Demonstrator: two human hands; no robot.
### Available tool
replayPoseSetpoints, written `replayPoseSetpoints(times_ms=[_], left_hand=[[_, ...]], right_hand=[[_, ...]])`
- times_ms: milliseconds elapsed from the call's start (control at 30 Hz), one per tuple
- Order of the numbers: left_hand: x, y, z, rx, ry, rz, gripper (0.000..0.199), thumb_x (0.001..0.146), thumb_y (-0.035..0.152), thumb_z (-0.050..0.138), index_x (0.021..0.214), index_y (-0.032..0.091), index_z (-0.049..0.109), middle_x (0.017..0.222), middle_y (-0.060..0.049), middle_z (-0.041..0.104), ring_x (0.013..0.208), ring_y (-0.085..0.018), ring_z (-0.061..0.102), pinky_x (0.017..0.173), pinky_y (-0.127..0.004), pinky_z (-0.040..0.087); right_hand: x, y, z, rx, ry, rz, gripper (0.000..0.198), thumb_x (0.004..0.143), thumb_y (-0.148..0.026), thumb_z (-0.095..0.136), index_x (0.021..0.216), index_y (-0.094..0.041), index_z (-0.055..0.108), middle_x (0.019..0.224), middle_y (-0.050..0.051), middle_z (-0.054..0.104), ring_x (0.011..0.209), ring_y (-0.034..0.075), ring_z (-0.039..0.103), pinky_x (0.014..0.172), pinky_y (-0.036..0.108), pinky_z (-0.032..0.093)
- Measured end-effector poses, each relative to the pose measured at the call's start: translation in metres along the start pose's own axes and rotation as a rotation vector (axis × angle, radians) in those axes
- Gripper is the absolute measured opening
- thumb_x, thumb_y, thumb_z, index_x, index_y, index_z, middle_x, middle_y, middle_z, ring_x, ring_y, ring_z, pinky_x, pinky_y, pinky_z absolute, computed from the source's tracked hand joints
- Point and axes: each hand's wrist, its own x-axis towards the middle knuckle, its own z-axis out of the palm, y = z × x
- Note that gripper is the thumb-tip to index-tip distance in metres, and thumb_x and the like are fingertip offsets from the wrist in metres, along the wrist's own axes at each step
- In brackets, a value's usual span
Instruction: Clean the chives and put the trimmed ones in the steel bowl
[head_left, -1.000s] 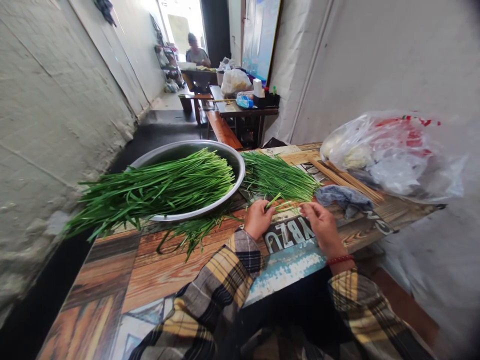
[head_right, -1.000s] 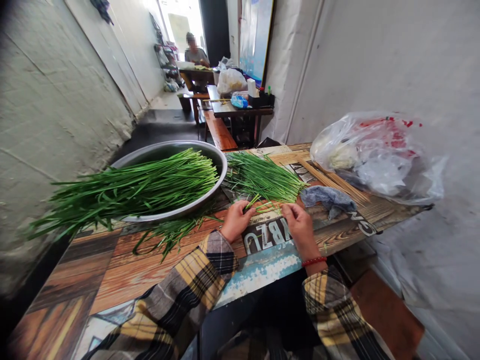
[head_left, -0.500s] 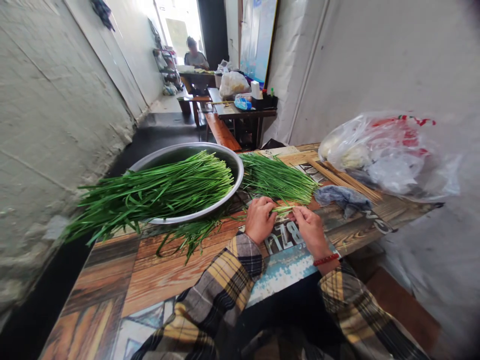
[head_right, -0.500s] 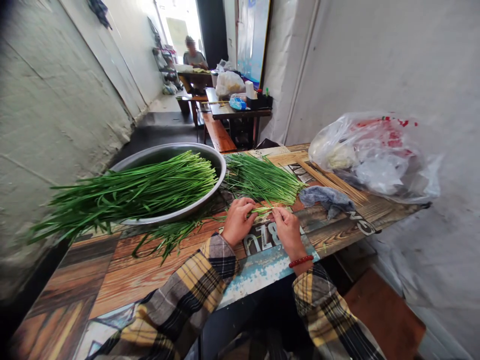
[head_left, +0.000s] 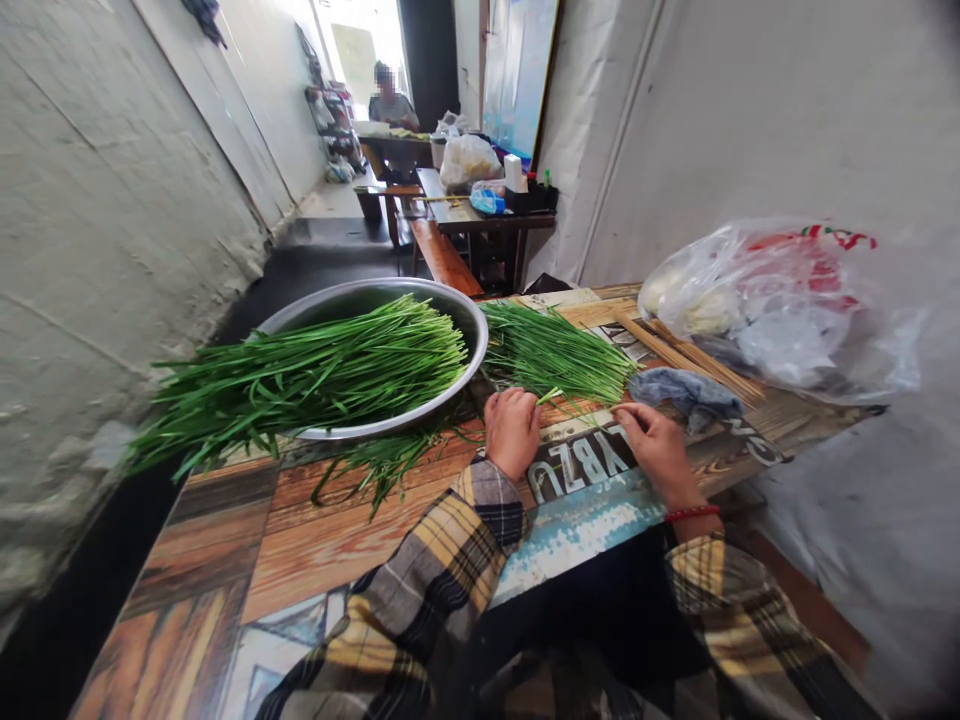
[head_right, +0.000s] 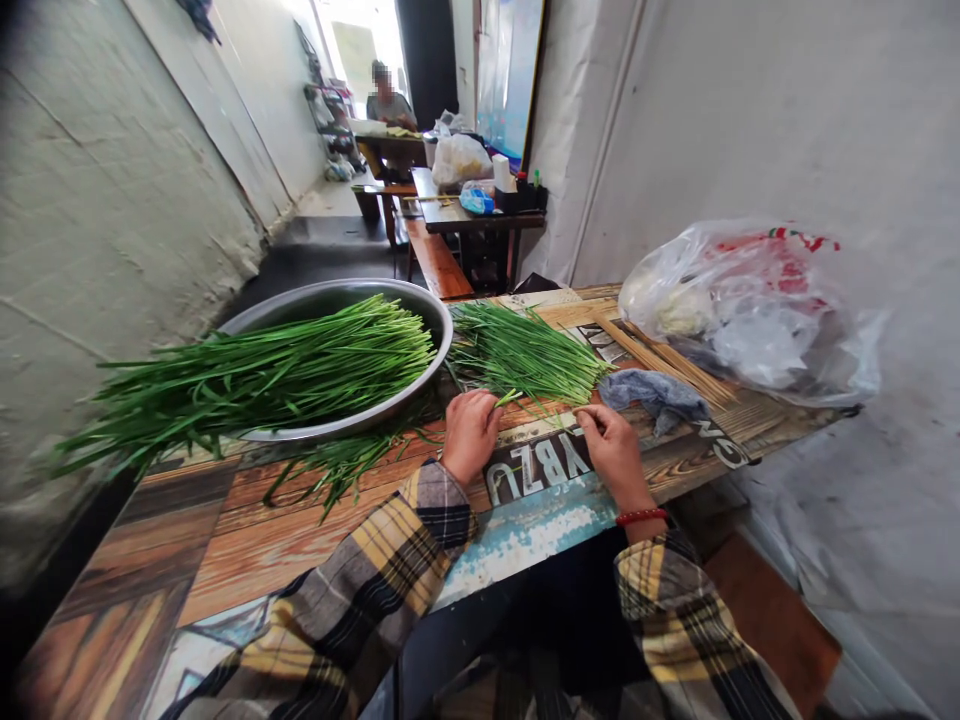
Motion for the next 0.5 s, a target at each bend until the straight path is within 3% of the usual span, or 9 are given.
replayPoseSetpoints(times_ms=[100, 200, 300, 400, 500], left_hand=[[-0.001, 0.000, 0.002, -0.047, 0.044, 0.003, 0.015, 0.090, 0.019, 0.045, 0.078, 0.020, 0.054, 0.087, -0.004, 0.063, 0.108, -0.021, 0.053, 0.100, -0.040, 0.032], [0.000, 0.000, 0.003, -0.144, 0.013, -0.027, 0.019, 0.092, 0.021, 0.041, 0.079, 0.019, 0.054, 0.081, -0.003, 0.061, 0.085, -0.017, 0.057, 0.080, -0.031, 0.042], [0.001, 0.001, 0.004, -0.210, -0.009, -0.048, 0.013, 0.089, 0.024, 0.049, 0.080, 0.018, 0.056, 0.080, -0.003, 0.061, 0.077, -0.016, 0.055, 0.070, -0.027, 0.042], [0.002, 0.002, 0.003, -0.284, -0.029, -0.017, 0.008, 0.085, 0.020, 0.054, 0.086, 0.018, 0.062, 0.085, -0.003, 0.064, 0.082, -0.016, 0.058, 0.074, -0.027, 0.043], [0.000, 0.004, 0.001, -0.352, -0.079, 0.050, 0.022, 0.085, 0.021, 0.057, 0.105, 0.021, 0.065, 0.093, -0.003, 0.066, 0.087, -0.016, 0.059, 0.077, -0.026, 0.044]], right_hand=[[-0.003, 0.006, -0.002, -0.257, -0.112, -0.193, 0.026, 0.086, -0.045, 0.053, 0.090, -0.024, 0.068, 0.089, 0.006, 0.068, 0.085, 0.024, 0.062, 0.081, 0.042, 0.048], [-0.008, 0.008, 0.002, -0.461, -0.117, -0.269, 0.021, 0.088, -0.041, 0.051, 0.088, -0.025, 0.065, 0.090, 0.006, 0.066, 0.087, 0.025, 0.061, 0.082, 0.042, 0.046], [-0.011, 0.003, 0.003, -0.533, -0.118, -0.281, 0.021, 0.092, -0.035, 0.046, 0.087, -0.023, 0.062, 0.090, 0.007, 0.065, 0.088, 0.024, 0.061, 0.081, 0.038, 0.044], [-0.013, -0.010, 0.003, -0.554, -0.163, -0.301, 0.020, 0.094, -0.031, 0.043, 0.092, -0.021, 0.060, 0.092, 0.007, 0.066, 0.088, 0.022, 0.060, 0.079, 0.035, 0.042], [-0.014, -0.027, 0.004, -0.587, -0.220, -0.362, 0.018, 0.095, -0.030, 0.044, 0.094, -0.020, 0.060, 0.094, 0.006, 0.066, 0.091, 0.022, 0.058, 0.081, 0.034, 0.039]])
